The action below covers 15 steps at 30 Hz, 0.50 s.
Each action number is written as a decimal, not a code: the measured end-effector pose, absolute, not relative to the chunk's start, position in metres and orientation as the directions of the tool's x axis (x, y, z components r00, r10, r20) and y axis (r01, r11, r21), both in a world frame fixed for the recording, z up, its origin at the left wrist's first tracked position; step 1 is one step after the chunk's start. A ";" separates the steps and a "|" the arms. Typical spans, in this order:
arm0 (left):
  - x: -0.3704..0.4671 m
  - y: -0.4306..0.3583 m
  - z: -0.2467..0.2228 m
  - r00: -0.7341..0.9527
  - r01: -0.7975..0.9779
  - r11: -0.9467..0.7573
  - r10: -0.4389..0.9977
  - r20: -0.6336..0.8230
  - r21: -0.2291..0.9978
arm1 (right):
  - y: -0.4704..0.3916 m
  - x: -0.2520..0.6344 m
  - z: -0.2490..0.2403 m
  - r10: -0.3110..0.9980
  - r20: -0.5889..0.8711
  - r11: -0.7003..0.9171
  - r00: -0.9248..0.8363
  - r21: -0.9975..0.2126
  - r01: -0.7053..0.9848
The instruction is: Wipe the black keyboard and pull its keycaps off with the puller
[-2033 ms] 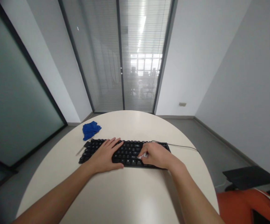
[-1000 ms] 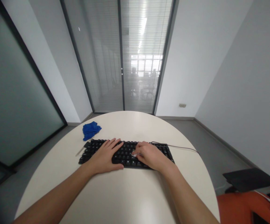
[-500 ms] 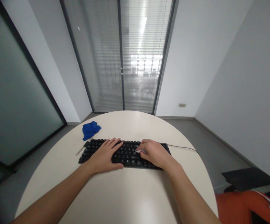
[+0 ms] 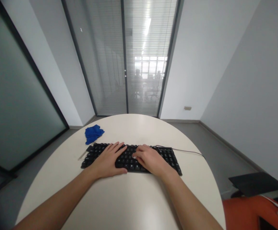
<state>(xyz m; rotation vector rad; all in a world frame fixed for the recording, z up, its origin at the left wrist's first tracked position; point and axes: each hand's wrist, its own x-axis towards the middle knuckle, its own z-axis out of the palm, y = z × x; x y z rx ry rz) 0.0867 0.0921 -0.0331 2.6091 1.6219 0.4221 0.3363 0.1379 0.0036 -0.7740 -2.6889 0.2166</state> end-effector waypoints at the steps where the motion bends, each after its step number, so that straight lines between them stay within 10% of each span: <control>1: 0.087 0.092 -0.033 0.416 0.876 -0.451 0.886 0.204 0.173 | 0.138 0.335 0.003 0.538 0.263 0.841 -0.801 -0.234 0.488; 15: 0.088 0.091 -0.030 0.408 0.880 -0.442 0.890 0.202 0.174 | 0.147 0.345 0.005 0.585 0.314 0.811 -0.748 -0.223 0.541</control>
